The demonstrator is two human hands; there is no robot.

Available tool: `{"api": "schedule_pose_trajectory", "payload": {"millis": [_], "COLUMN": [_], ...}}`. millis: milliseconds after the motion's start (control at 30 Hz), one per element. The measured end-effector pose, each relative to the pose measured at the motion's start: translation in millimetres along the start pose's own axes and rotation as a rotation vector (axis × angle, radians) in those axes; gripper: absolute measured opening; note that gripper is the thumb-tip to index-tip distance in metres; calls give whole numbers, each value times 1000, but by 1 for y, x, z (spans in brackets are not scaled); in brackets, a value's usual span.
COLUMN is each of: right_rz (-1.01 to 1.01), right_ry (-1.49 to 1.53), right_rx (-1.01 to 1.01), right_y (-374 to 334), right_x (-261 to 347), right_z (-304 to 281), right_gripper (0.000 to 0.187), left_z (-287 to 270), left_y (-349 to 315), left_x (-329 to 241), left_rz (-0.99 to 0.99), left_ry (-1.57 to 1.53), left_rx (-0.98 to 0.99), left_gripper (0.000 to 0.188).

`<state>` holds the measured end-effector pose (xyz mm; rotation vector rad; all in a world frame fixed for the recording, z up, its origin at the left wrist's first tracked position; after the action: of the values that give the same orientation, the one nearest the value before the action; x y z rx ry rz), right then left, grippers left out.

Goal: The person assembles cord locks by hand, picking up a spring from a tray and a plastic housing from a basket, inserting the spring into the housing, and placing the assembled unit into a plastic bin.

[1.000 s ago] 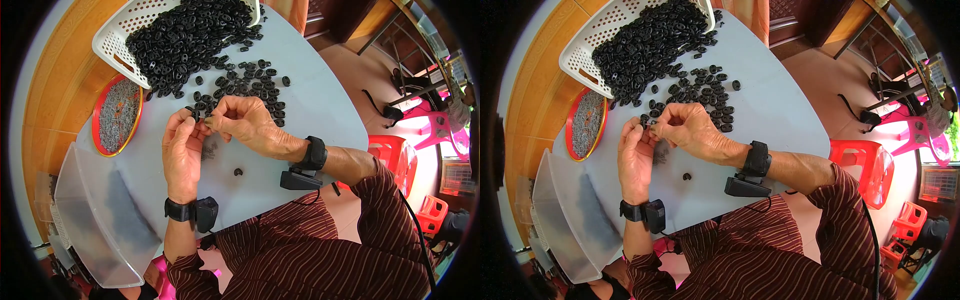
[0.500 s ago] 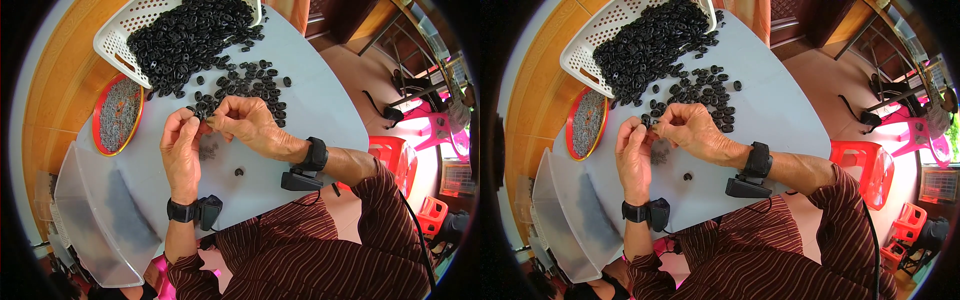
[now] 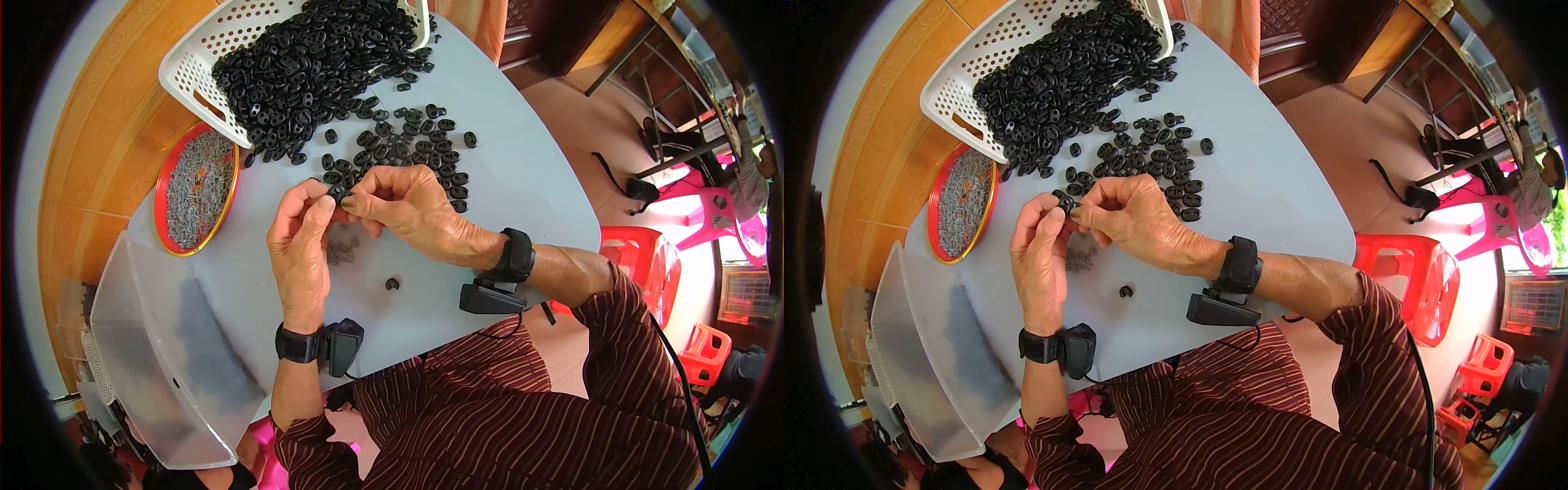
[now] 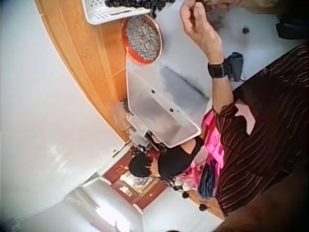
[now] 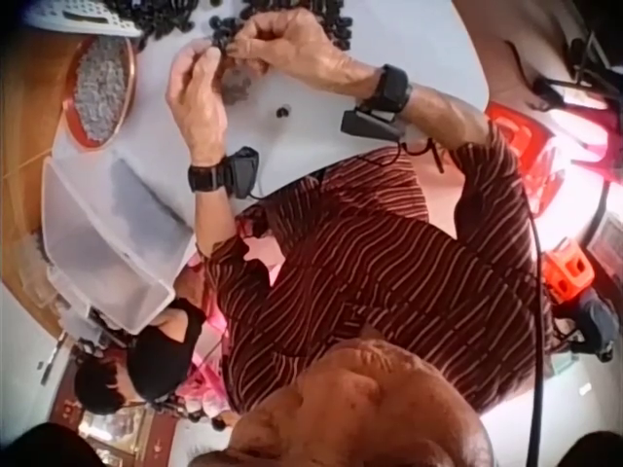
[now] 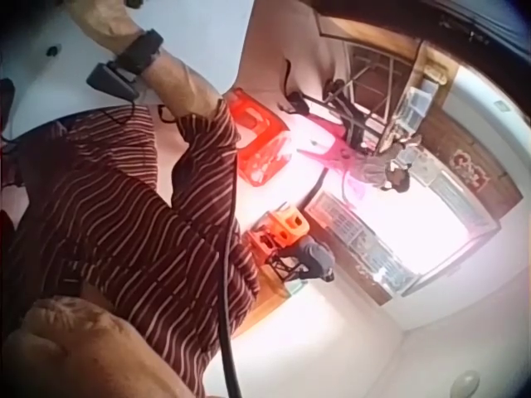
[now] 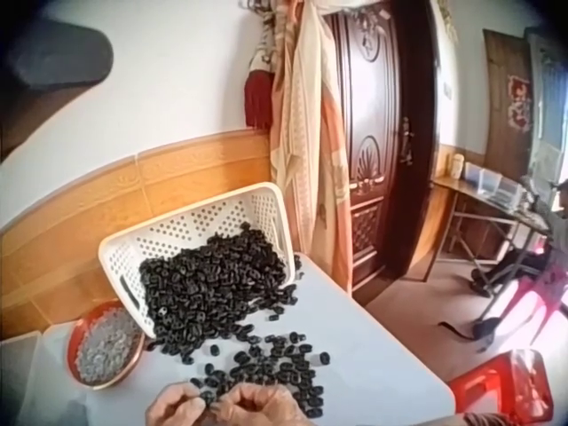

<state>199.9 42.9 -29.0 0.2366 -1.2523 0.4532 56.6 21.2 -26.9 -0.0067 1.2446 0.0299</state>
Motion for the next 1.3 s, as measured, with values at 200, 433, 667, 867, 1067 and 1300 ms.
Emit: {"api": "schedule_pose_trajectory", "payload": {"millis": [200,433,667,867,1067,1300], "right_rz": [-4,-54,-186,-263,-262,-319], "right_ry": [-38,-144,-413,-560,-529,-552], "right_rx": [-16,48,59,70,63,78], "right_y": [0,3,2,1,0,0], "right_x": [0,2,17,16,20,21], "right_z": [-1,-1,-2,-2,-1,-1], "right_gripper": [18,13,22,41,40,38], "left_z": [-1,-1,-8,-1,-1,-1], "left_y": [1,0,2,1,1,1], "left_x": [7,-1,-2,-1,-1,1], "left_rz": [-13,30,-28,-39,-24,-130], "left_ry": [-42,27,-27,-34,-16,-56], "left_rx": [-33,-20,12,53,58,88], "left_gripper": [19,16,14,15,16,17]}}
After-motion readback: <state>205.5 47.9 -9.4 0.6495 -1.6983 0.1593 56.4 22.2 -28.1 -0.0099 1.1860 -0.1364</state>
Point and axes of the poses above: each hand's wrist, its own y-axis towards the middle knuckle, its own z-axis out of the palm, x = y × z, the point moved 5 cm from there along y, towards the middle knuckle, and after that the axes turned 3 degrees about x, right-handed, at the moved point
